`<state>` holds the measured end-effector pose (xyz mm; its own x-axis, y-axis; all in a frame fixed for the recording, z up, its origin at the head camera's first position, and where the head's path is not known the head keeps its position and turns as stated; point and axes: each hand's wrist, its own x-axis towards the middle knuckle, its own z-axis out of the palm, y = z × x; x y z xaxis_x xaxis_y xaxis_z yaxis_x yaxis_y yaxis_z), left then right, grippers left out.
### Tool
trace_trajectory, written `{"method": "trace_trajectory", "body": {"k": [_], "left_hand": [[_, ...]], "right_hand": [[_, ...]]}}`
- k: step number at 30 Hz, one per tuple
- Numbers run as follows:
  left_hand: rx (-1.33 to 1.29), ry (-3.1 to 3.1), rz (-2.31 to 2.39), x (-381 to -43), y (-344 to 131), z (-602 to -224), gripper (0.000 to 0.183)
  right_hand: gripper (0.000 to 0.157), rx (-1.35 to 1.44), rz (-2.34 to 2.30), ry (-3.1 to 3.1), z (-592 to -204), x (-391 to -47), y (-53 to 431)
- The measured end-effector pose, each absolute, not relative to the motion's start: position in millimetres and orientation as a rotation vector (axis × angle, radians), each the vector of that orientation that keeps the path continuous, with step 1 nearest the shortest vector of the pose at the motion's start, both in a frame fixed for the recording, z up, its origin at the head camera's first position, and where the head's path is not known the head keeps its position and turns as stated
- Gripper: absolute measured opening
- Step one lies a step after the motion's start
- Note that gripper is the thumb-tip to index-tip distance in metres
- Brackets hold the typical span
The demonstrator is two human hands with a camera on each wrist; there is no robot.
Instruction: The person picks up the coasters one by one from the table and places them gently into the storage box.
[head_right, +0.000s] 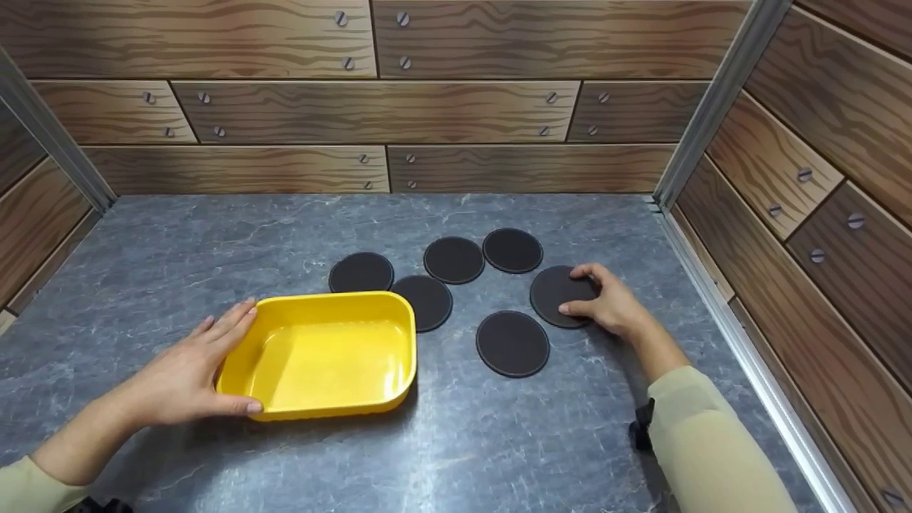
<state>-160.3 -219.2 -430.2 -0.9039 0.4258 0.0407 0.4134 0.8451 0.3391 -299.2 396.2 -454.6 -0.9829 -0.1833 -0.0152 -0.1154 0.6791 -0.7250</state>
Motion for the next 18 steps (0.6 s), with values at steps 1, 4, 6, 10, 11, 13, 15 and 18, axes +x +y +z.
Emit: {"method": "trace_trajectory", "body": {"k": [1,4,6,10,11,13,15,18], "left_hand": [[0.678,2.981,0.539,-160.3,-219.2,-430.1,0.136],[0.679,2.978,0.544,-160.3,-219.3,-430.0,0.135],[0.678,2.976,0.547,-160.1,-219.5,-430.1,0.135],[0.680,2.977,0.543,-160.6,-219.0,-429.6,0.136],[0.681,2.977,0.541,-160.4,-218.9,-429.6,0.136],[0.684,2.978,0.539,-160.0,-218.7,-429.8,0.136],[0.686,2.979,0.540,-159.8,-218.5,-429.8,0.136],[0.688,2.982,0.540,-159.7,-218.6,-429.4,0.135]], "right_hand": [[0.063,-0.248,-1.199,2.803,-453.4,-298.5,397.0],[0.062,-0.220,-1.203,2.785,-448.2,-297.3,398.3],[0.064,-0.204,-1.199,2.778,-443.4,-296.9,398.4],[0.067,-0.173,-1.211,2.775,-431.5,-295.0,397.7],[0.067,-0.170,-1.225,2.772,-428.2,-294.3,396.6],[0.067,-0.165,-1.271,2.758,-421.1,-292.7,393.5],[0.068,-0.169,-1.314,2.740,-412.8,-290.6,388.0],[0.069,-0.206,-1.357,2.733,-398.2,-286.0,374.4]]}}
